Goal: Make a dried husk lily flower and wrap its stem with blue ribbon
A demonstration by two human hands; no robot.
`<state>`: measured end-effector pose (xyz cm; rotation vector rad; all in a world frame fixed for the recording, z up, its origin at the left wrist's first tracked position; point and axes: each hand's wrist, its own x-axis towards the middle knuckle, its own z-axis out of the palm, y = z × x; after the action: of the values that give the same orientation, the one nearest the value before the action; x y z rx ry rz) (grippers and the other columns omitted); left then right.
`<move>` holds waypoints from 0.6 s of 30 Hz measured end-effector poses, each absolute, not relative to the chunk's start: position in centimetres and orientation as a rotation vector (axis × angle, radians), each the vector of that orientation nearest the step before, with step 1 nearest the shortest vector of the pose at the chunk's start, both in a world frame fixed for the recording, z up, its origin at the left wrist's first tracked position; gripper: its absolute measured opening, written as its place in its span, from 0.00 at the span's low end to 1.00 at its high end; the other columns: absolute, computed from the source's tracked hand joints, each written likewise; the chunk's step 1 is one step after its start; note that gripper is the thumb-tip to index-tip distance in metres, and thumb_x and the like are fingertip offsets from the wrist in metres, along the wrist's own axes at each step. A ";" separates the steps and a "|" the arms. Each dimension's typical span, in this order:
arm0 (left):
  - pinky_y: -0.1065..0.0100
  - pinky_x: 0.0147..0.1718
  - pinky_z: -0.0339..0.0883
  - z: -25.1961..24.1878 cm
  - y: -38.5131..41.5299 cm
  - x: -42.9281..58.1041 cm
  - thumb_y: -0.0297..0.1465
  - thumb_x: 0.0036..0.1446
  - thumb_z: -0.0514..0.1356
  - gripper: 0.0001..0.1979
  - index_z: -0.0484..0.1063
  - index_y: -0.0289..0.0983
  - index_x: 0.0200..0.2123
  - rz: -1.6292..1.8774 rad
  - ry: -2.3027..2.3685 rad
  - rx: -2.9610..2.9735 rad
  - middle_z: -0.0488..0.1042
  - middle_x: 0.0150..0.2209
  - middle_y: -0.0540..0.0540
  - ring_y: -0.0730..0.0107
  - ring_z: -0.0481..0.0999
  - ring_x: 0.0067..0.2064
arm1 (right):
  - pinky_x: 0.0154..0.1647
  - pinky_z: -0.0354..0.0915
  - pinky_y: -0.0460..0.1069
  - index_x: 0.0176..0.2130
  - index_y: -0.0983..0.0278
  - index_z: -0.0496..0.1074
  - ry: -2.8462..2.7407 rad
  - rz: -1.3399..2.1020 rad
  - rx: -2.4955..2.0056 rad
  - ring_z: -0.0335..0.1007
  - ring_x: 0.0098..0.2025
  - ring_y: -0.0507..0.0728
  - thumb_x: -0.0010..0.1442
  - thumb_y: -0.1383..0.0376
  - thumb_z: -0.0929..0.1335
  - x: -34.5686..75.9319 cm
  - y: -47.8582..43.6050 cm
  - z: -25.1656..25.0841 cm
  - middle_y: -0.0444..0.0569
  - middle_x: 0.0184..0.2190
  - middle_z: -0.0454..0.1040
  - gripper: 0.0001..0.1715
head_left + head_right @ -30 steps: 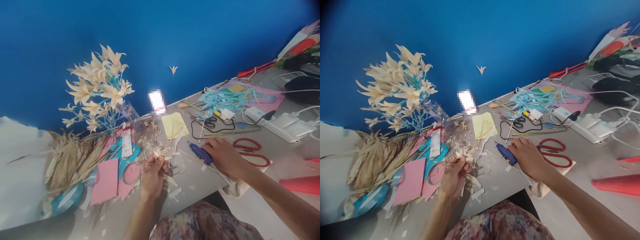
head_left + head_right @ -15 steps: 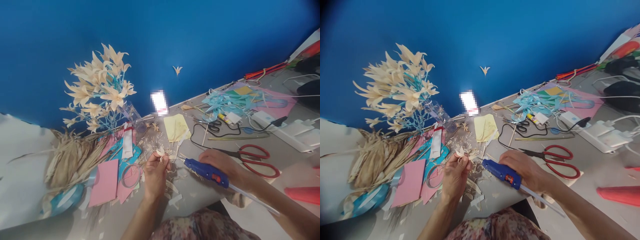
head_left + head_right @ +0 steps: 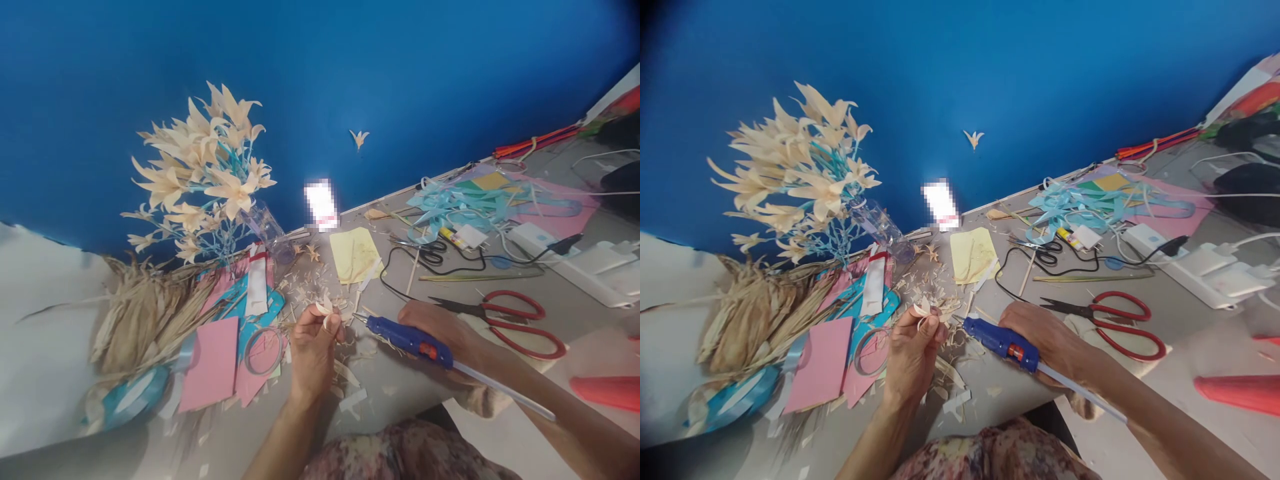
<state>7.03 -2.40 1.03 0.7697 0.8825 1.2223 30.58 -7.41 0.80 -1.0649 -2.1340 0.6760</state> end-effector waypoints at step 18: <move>0.74 0.27 0.62 1.1 -2.6 6.8 0.31 0.45 0.75 0.15 0.70 0.37 0.29 1.207 0.863 0.694 0.75 0.30 0.54 0.81 0.68 0.24 | 0.35 0.62 0.52 0.40 0.60 0.68 -2.080 0.677 -1.145 0.69 0.35 0.59 0.65 0.61 0.66 30.8 -7.8 0.2 0.51 0.34 0.74 0.06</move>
<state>6.80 -2.60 1.11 0.6944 0.8629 1.2070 30.79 -7.83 0.16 -1.1451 -2.0801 0.6769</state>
